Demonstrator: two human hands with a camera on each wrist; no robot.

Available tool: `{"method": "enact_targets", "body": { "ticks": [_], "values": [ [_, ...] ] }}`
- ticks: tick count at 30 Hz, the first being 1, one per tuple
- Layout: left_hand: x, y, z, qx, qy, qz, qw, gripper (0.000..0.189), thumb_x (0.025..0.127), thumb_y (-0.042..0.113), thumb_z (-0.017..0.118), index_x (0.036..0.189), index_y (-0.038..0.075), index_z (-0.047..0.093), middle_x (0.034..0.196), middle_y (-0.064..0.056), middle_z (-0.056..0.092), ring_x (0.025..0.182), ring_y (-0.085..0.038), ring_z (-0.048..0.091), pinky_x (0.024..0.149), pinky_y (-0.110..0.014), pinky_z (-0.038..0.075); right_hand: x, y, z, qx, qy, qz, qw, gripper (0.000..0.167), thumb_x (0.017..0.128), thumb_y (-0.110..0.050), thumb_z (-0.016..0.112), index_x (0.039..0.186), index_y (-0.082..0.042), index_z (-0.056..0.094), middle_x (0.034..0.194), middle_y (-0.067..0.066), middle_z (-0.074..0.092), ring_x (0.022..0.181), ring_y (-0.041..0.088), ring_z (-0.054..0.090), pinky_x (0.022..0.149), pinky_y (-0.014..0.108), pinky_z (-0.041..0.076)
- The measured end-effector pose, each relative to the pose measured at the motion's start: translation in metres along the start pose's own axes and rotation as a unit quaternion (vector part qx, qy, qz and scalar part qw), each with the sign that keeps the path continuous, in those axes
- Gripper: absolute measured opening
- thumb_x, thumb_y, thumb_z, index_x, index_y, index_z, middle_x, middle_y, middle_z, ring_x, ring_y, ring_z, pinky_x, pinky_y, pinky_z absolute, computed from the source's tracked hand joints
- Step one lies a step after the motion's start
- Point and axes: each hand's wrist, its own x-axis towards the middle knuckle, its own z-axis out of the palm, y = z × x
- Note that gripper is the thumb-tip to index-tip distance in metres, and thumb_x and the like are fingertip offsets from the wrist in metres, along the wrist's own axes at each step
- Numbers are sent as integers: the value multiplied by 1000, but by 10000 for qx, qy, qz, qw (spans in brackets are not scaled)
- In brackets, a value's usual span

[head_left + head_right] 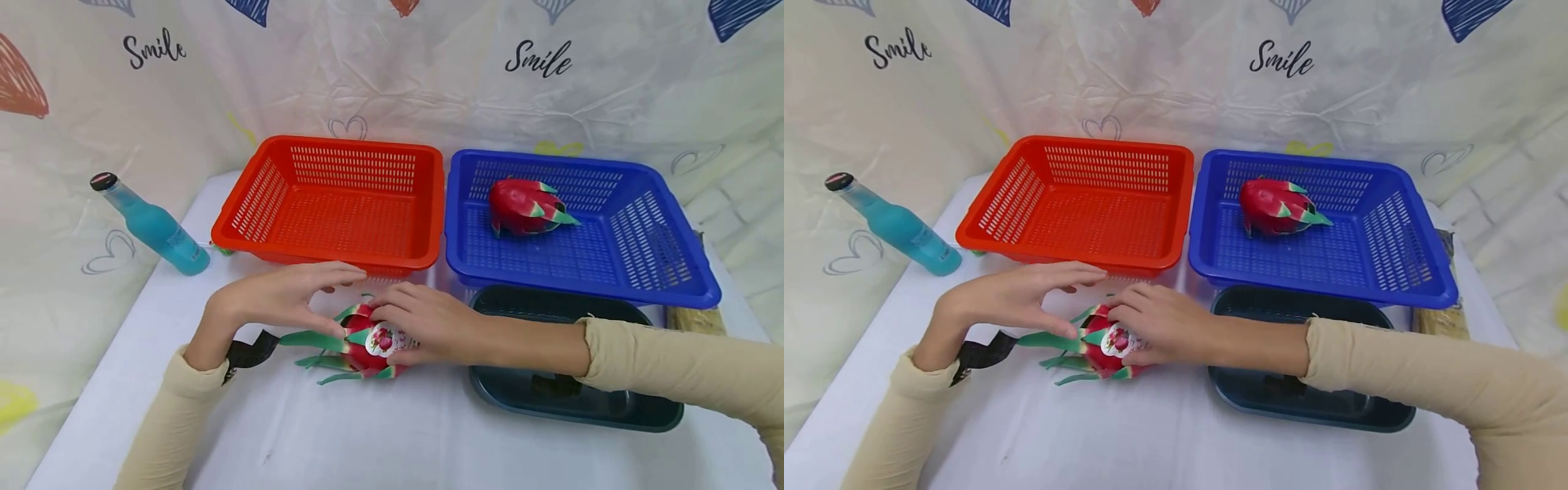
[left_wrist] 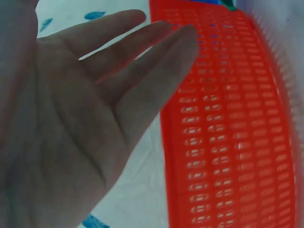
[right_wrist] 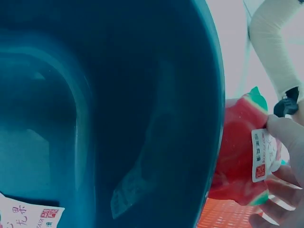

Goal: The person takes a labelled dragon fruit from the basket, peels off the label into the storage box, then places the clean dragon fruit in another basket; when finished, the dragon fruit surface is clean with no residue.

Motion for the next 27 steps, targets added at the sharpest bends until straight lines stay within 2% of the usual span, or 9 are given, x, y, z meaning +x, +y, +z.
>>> {"method": "enact_targets", "body": {
  "ticks": [5,9,15,20,27],
  "values": [
    [10,-4,11,-192,-672,-147,9974,101,73,57,77,154,25,26,157,9,29,142,-16,33,112,-43,41,-4,-4,0,-601,399,21,9974,57,81,-53,72,123,-15,62,119,1,62,111,15,53,89,26,54],
    [17,-4,17,8,-917,-63,9958,106,72,54,79,156,23,20,160,8,22,147,-14,25,113,-41,39,-7,-6,-2,-573,476,185,9970,55,79,-51,74,120,-16,63,113,0,61,102,12,53,82,23,54],
    [26,-4,32,76,-959,141,9953,106,73,53,80,155,22,22,159,5,24,142,-12,31,105,-33,46,-10,-10,-1,-80,348,462,9983,49,80,-42,77,120,-16,62,110,-1,59,99,10,54,77,20,54],
    [34,-8,42,54,-1032,181,9945,104,72,58,77,154,21,26,157,8,28,142,-11,30,110,-36,42,-10,-11,1,299,307,616,9972,49,80,-39,78,120,-16,62,110,-1,59,100,9,53,78,19,53],
    [37,-9,45,115,-921,366,9950,99,72,58,77,151,19,31,151,8,36,141,-11,30,114,-37,38,-11,-11,3,569,341,723,9952,48,80,-37,78,120,-16,63,108,-2,59,99,8,52,78,17,52]
  ]
}}
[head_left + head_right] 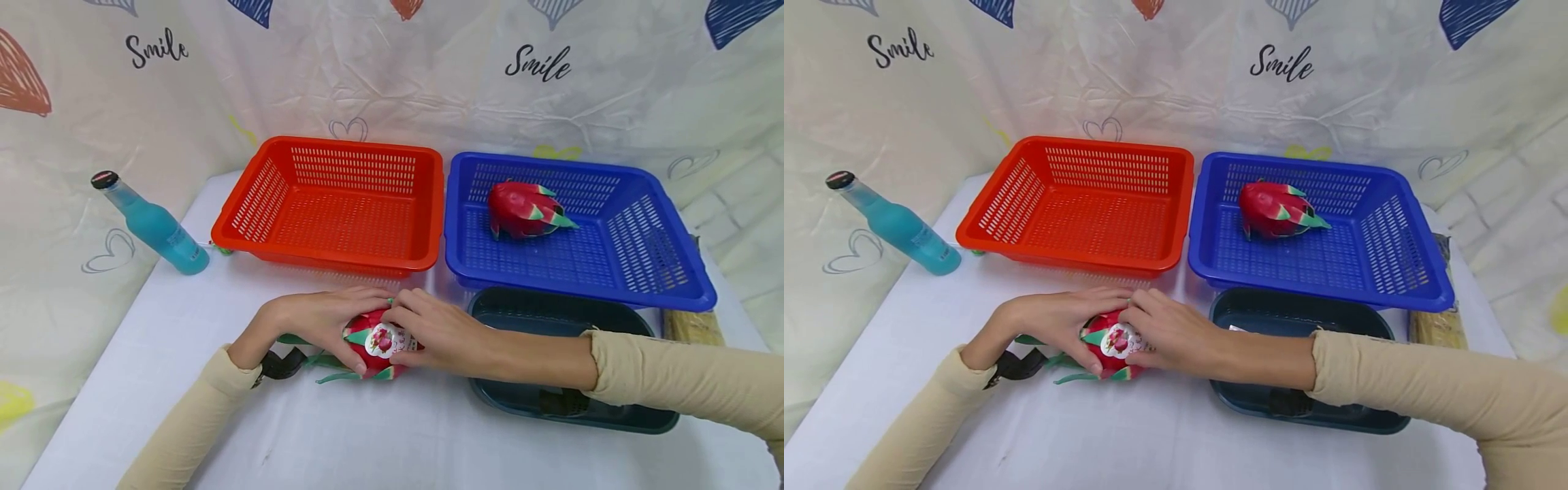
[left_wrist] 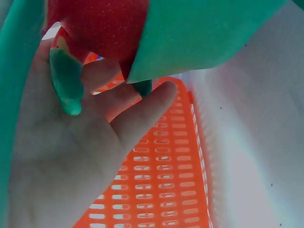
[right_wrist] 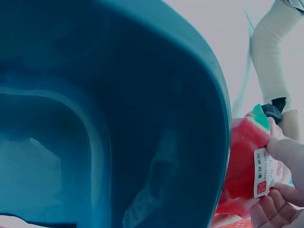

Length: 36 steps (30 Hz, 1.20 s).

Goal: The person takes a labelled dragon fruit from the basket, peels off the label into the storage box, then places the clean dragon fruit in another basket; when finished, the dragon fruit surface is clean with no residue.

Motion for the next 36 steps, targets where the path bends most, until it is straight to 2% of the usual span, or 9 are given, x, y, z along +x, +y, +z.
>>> {"method": "enact_targets", "body": {
  "ticks": [4,7,13,18,28,36],
  "values": [
    [0,1,1,129,74,74,9999,96,72,59,77,148,19,35,147,10,41,140,-11,34,115,-37,36,0,1,0,188,17,52,9998,48,80,-36,79,120,-16,63,108,-2,59,100,8,52,79,18,52],
    [0,1,1,192,91,57,9998,97,71,60,77,148,19,35,146,10,42,140,-11,34,116,-37,35,0,2,1,521,-7,154,9985,45,81,-34,79,118,-15,62,107,-2,59,100,9,52,79,18,53],
    [2,1,1,208,168,157,9995,91,70,62,77,143,24,39,138,13,46,134,-7,37,112,-34,40,1,3,2,1486,81,453,9878,26,85,-25,74,106,-15,62,97,-3,59,91,6,53,73,18,52],
    [1,3,1,232,186,141,9995,91,69,64,76,143,26,39,137,14,46,134,-6,36,110,-33,41,1,4,3,1787,161,577,9821,14,90,-17,69,101,-14,62,93,-2,58,85,5,53,70,18,52],
    [2,2,1,119,153,185,9996,90,69,63,77,142,26,40,137,14,46,133,-5,37,108,-32,43,0,5,6,2035,328,652,9764,12,89,-14,69,99,-14,63,91,-1,58,83,6,54,69,17,52],
    [3,-2,2,-49,94,160,9998,95,70,60,78,146,23,37,146,10,40,140,-10,31,117,-39,34,-4,2,9,1814,558,833,9783,12,88,-18,72,99,-17,66,90,-4,56,84,6,51,69,18,51]
  ]
}}
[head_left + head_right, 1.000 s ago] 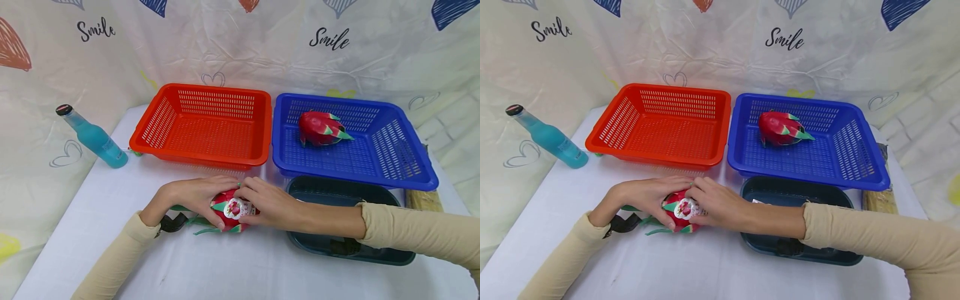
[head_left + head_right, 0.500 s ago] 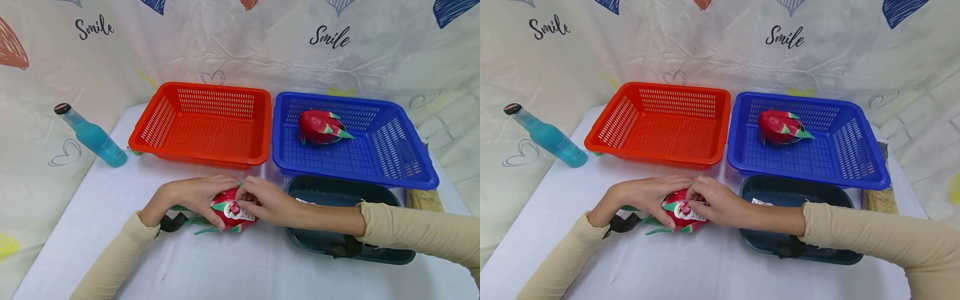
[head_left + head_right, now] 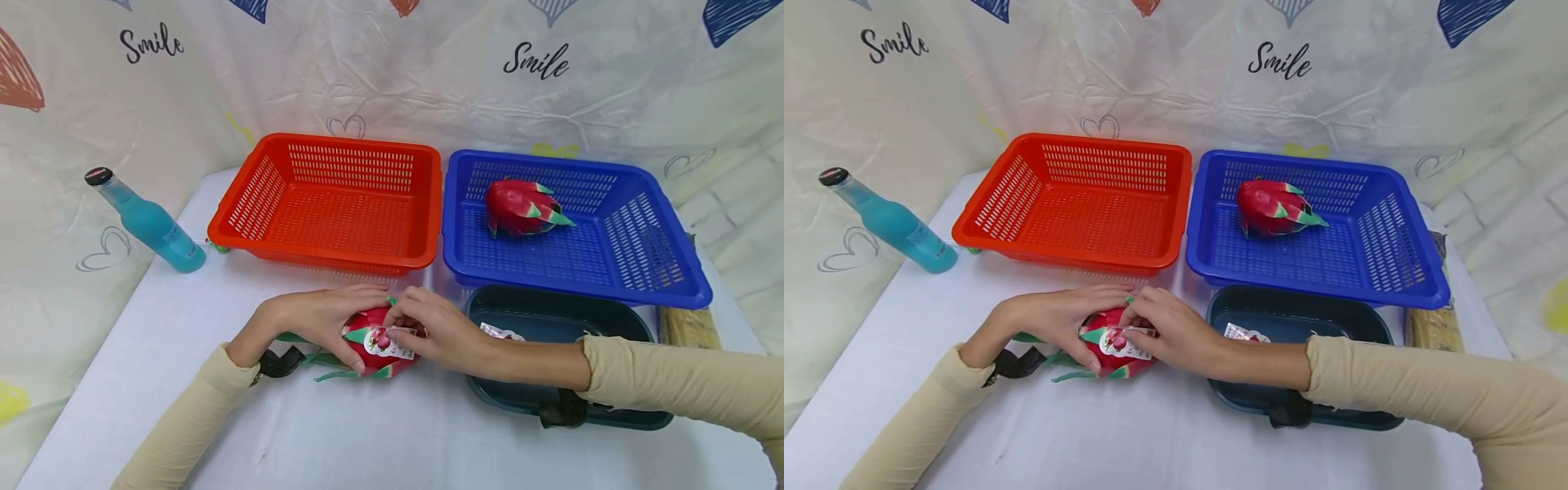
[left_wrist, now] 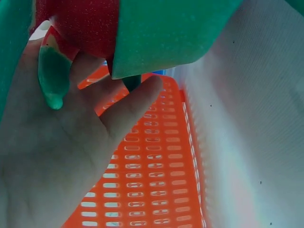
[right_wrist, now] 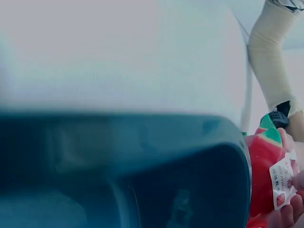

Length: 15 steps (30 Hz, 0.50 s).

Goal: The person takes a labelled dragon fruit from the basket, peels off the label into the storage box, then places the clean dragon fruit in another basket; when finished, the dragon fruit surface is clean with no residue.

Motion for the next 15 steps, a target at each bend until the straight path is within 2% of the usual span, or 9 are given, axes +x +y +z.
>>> {"method": "enact_targets", "body": {
  "ticks": [7,11,15],
  "values": [
    [1,-1,1,-89,42,176,9998,92,69,59,79,144,24,39,144,10,42,142,-12,30,115,-39,37,-4,2,3,14,279,-137,9995,11,86,-14,74,95,-16,68,83,-4,53,75,4,50,60,16,47],
    [1,0,2,-77,92,310,9994,88,70,59,78,142,25,41,144,11,44,141,-11,31,112,-37,40,-6,4,5,378,392,-23,9985,12,85,-12,74,94,-17,69,79,-5,52,71,4,49,57,16,45],
    [2,0,2,-40,160,438,9989,81,73,59,77,139,26,44,139,12,47,138,-10,35,112,-36,40,-7,5,8,893,509,303,9942,11,85,-10,74,92,-18,70,76,-5,53,69,7,49,57,17,43]
  ]
}}
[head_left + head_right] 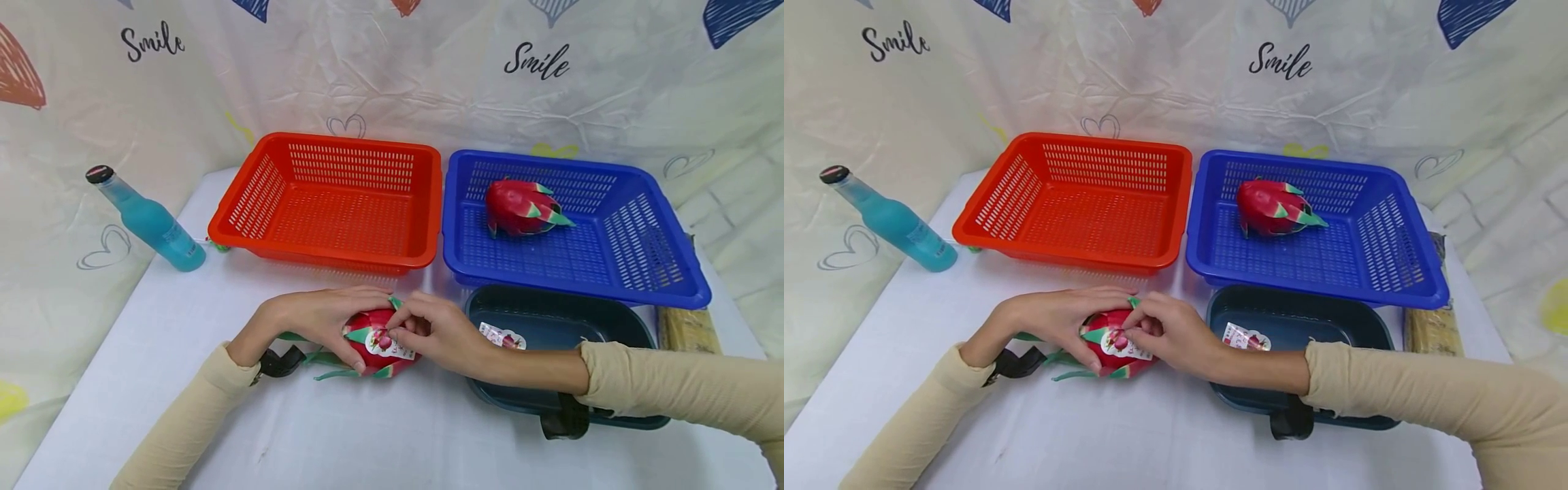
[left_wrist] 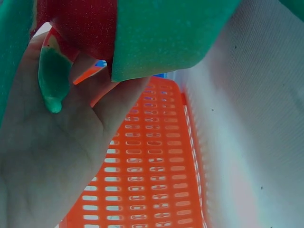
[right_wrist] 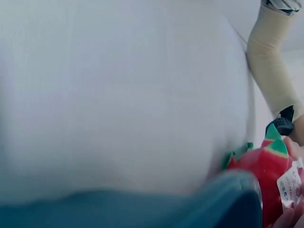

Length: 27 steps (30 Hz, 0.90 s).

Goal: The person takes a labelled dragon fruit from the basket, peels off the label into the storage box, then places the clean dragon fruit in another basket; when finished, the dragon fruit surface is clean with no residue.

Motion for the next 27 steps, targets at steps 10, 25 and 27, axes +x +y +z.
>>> {"method": "enact_targets", "body": {
  "ticks": [10,25,27],
  "values": [
    [1,1,-1,45,80,137,9999,76,73,60,76,134,26,46,129,14,51,127,-4,42,104,-29,45,-1,-4,4,511,57,802,9954,5,89,-15,70,93,-12,70,80,-2,53,76,12,51,61,18,44],
    [4,0,1,3,128,55,9999,69,73,59,76,130,31,48,122,20,52,120,1,44,99,-24,46,-4,-3,6,544,120,1027,9932,4,91,-15,67,92,-13,69,91,2,57,86,13,53,74,21,47],
    [4,0,1,-30,120,10,9999,69,73,59,76,129,31,48,121,20,52,119,2,44,97,-23,46,-4,-4,6,582,50,1161,9915,5,92,-16,66,94,-12,68,92,2,57,87,14,53,75,21,47]
  ]
}}
